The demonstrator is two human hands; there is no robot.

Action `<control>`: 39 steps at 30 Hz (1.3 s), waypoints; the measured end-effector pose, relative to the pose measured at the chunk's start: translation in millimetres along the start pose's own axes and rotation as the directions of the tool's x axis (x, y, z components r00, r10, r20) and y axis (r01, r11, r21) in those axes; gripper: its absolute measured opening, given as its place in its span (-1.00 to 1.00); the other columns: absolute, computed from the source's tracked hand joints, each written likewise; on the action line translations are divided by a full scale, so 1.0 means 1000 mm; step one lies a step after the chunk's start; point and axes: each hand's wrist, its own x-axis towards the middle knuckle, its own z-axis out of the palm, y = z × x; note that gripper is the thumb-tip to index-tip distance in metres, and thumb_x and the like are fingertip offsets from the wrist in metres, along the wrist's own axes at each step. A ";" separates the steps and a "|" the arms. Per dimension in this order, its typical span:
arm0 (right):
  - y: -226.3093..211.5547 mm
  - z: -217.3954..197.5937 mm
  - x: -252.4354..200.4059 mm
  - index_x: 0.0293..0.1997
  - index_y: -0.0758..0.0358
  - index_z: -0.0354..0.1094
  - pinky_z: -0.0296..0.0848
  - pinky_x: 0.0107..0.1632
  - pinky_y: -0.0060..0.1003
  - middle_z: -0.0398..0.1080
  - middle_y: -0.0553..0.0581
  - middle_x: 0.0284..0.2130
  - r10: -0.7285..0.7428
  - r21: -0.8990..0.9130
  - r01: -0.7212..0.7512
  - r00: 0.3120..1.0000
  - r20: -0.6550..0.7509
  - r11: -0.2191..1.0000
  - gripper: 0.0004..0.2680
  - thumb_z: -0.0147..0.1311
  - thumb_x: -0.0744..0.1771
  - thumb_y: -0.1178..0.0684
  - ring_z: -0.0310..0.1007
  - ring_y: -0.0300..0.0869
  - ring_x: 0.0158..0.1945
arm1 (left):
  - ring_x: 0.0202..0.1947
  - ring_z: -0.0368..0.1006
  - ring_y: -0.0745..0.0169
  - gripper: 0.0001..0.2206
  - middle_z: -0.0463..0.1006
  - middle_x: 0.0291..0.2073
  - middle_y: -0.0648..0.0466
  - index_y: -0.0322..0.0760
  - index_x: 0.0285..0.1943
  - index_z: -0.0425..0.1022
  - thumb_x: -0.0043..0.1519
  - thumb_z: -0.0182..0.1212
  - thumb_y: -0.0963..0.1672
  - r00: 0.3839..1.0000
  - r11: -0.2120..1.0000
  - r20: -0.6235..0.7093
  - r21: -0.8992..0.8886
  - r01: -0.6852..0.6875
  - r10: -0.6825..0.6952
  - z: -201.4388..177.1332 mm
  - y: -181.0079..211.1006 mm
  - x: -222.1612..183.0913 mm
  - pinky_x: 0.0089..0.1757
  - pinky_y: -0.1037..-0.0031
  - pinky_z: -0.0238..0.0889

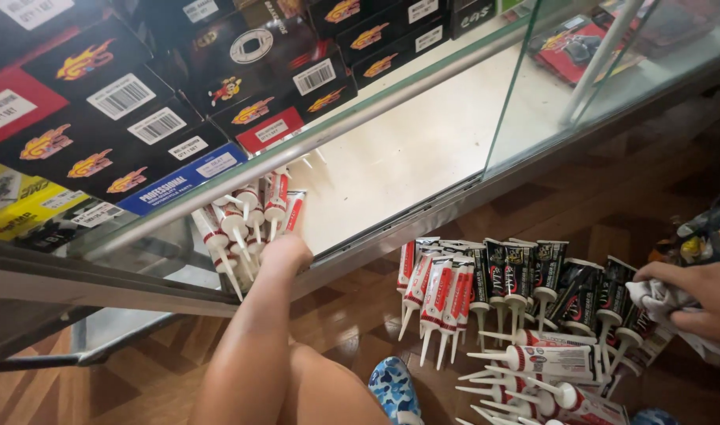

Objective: Wiping tubes of gear oil with a cloth and organizing them on the floor near a display case.

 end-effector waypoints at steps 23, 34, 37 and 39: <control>-0.048 -0.072 -0.048 0.13 -0.59 0.29 0.66 -0.24 -0.61 0.77 -0.52 -0.30 0.079 -0.012 -0.078 0.988 0.135 0.997 -0.59 0.16 0.19 -0.10 0.81 -0.54 -0.39 | -0.04 0.60 0.00 -0.71 0.61 -0.01 -0.14 -0.38 0.05 0.60 0.15 0.24 -0.19 0.965 0.978 -0.221 -0.181 0.099 -0.139 -0.013 0.017 -0.007 -0.09 0.25 0.49; -0.049 -0.079 -0.053 0.17 -0.55 0.19 0.74 -0.12 -0.53 0.76 -0.44 -0.24 0.011 0.036 -0.016 0.993 0.117 0.999 -0.54 0.23 0.18 -0.16 0.85 -0.49 -0.24 | 0.00 0.55 -0.11 -0.59 0.53 0.01 -0.20 -0.38 0.18 0.41 0.14 0.25 -0.14 0.968 0.978 -0.238 -0.209 0.024 -0.075 -0.012 0.025 -0.005 -0.04 0.18 0.46; -0.053 -0.086 -0.056 0.25 -0.48 0.08 0.79 -0.18 -0.42 0.75 -0.26 -0.24 0.079 0.105 -0.084 0.996 0.050 0.991 -0.50 0.26 0.20 -0.24 0.88 -0.34 -0.28 | -0.06 0.53 -0.03 -0.58 0.54 -0.03 -0.15 -0.35 0.15 0.51 0.10 0.25 -0.09 0.979 0.985 -0.185 -0.167 0.053 -0.084 -0.053 0.040 -0.043 -0.09 0.22 0.43; -0.055 -0.094 -0.057 0.31 -0.42 0.02 0.73 -0.17 -0.31 0.74 -0.16 -0.25 0.143 0.169 -0.142 0.990 0.005 0.975 -0.43 0.29 0.19 -0.27 0.86 -0.20 -0.28 | -0.17 0.57 0.07 -0.61 0.63 -0.16 -0.08 -0.36 0.04 0.62 0.07 0.27 -0.07 0.982 0.985 -0.161 -0.156 0.070 -0.095 -0.080 0.039 -0.072 -0.16 0.27 0.43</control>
